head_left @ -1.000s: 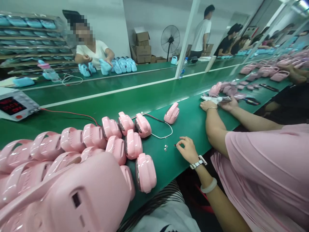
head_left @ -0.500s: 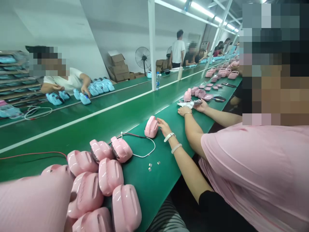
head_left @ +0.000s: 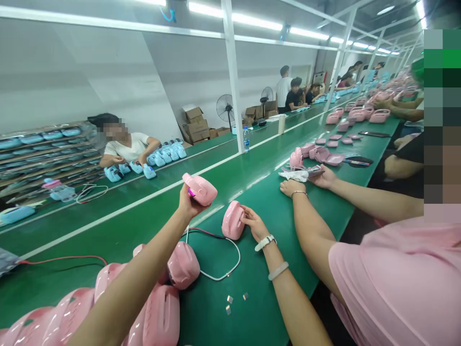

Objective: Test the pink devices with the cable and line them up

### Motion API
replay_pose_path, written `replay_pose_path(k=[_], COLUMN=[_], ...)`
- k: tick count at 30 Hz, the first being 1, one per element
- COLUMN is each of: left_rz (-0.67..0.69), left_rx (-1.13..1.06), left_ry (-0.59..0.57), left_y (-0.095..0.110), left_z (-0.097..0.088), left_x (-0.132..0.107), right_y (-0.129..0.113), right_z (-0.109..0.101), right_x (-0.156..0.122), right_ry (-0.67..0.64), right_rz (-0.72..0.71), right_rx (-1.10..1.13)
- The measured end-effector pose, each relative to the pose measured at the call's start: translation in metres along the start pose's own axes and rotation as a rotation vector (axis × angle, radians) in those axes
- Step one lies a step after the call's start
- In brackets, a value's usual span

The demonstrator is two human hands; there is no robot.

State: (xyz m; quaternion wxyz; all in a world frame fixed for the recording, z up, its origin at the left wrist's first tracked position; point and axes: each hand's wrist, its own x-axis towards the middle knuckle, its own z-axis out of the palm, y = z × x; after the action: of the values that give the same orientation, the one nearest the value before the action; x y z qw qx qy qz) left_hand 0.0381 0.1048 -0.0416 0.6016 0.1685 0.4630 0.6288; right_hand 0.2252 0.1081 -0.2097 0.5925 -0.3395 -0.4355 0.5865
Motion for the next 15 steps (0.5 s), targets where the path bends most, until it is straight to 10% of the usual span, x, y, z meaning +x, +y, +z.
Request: replay_pose_path(k=[15], left_rz=[0.094], left_rx=[-0.067], left_ry=[-0.269], left_y=[0.012], left_z=[-0.030], left_x=[0.004], right_y=[0.008], right_z=[0.001], right_x=[-0.007], right_ry=[0.006], right_rz=[0.066], right_rx=[0.156])
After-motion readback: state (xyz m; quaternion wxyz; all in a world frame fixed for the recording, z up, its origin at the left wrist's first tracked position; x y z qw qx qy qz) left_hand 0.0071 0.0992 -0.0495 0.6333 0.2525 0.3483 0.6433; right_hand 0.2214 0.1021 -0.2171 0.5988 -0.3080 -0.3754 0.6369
